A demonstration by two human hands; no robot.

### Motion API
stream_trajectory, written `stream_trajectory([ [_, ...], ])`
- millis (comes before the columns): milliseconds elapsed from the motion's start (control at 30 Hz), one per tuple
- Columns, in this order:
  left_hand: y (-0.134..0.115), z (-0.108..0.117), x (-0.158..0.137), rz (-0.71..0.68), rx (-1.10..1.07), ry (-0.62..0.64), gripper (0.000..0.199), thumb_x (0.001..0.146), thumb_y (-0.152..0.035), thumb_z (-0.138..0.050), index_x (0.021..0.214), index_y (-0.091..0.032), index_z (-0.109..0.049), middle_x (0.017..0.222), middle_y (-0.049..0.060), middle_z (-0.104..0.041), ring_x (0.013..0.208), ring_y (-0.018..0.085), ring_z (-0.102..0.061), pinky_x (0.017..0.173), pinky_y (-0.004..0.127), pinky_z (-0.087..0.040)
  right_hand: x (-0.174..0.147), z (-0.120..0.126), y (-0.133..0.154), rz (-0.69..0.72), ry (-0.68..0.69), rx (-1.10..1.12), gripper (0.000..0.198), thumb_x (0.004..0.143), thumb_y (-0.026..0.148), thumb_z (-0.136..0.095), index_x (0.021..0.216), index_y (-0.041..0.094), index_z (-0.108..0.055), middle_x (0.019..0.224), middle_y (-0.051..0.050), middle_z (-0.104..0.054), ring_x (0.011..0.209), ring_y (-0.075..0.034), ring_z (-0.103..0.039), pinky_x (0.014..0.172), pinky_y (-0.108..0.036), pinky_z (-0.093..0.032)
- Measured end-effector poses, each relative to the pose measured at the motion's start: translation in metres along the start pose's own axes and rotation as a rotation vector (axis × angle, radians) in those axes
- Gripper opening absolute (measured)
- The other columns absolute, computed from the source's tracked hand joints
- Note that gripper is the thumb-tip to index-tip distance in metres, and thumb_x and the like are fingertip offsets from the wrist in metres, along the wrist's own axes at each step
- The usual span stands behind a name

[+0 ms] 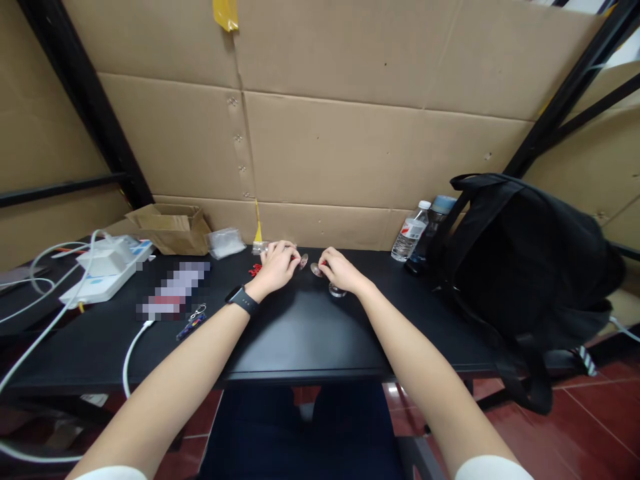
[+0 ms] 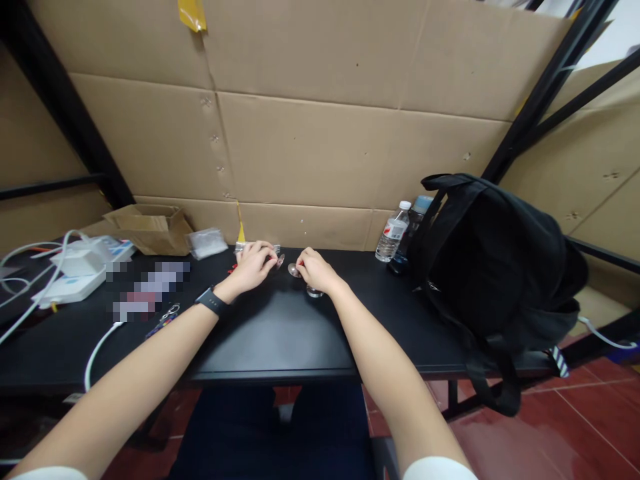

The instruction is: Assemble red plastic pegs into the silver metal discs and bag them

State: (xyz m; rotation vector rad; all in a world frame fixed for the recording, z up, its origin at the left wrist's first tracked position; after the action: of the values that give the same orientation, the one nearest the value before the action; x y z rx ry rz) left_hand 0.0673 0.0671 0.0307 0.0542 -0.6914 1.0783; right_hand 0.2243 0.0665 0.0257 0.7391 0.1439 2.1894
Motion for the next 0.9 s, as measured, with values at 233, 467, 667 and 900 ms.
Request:
stream_trajectory([
  [233, -0.003, -0.001, 0.001, 0.008, -0.08, 0.012, 0.022, 0.099, -0.036, -0.051, 0.094, -0.025, -0.069, 0.131, 0.007, -0.059, 0.124, 0.032, -0.044, 0.1, 0.052, -0.036, 0.003, 0.028, 0.014, -0.097, -0.246, 0.236, 0.015, 0.097, 0.025, -0.051, 0.086, 0.019, -0.06, 0.099, -0.006, -0.059, 0.094, -0.018, -0.057, 0.078, -0.026, -0.047],
  [467, 0.004, 0.004, 0.004, 0.074, -0.312, -0.078, 0.018, 0.1, -0.035, -0.053, 0.1, -0.026, -0.068, 0.123, 0.005, -0.063, 0.119, 0.025, -0.052, 0.105, 0.045, -0.037, 0.002, 0.017, 0.001, -0.232, -0.314, 0.439, 0.019, 0.096, 0.037, -0.052, 0.09, 0.02, -0.059, 0.106, -0.007, -0.062, 0.097, -0.018, -0.062, 0.082, -0.028, -0.053],
  [667, -0.001, 0.002, 0.004, 0.065, -0.368, -0.089, 0.016, 0.1, -0.035, -0.054, 0.1, -0.025, -0.067, 0.122, 0.005, -0.063, 0.121, 0.024, -0.053, 0.108, 0.045, -0.036, 0.001, -0.003, 0.004, -0.275, -0.285, 0.712, 0.024, 0.092, 0.045, -0.06, 0.094, 0.021, -0.058, 0.111, -0.005, -0.062, 0.091, -0.016, -0.067, 0.065, -0.025, -0.058],
  [900, -0.007, 0.008, 0.003, 0.021, -0.333, -0.097, 0.017, 0.097, -0.038, -0.06, 0.096, -0.025, -0.07, 0.119, 0.005, -0.064, 0.12, 0.026, -0.053, 0.108, 0.047, -0.036, -0.002, -0.018, 0.001, -0.394, -0.259, 1.096, 0.036, 0.08, 0.049, -0.077, 0.089, 0.018, -0.061, 0.104, -0.005, -0.066, 0.081, -0.015, -0.072, 0.071, -0.031, -0.065],
])
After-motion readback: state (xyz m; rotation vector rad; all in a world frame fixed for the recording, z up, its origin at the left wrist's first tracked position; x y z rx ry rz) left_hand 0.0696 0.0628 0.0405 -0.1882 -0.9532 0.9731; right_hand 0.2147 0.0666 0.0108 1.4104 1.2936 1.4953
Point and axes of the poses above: each hand's wrist, its own x-axis towards the middle knuckle, its own z-axis out of the back of the hand, y = z × x, the point moved 10 cm from there along x, towards the middle knuckle
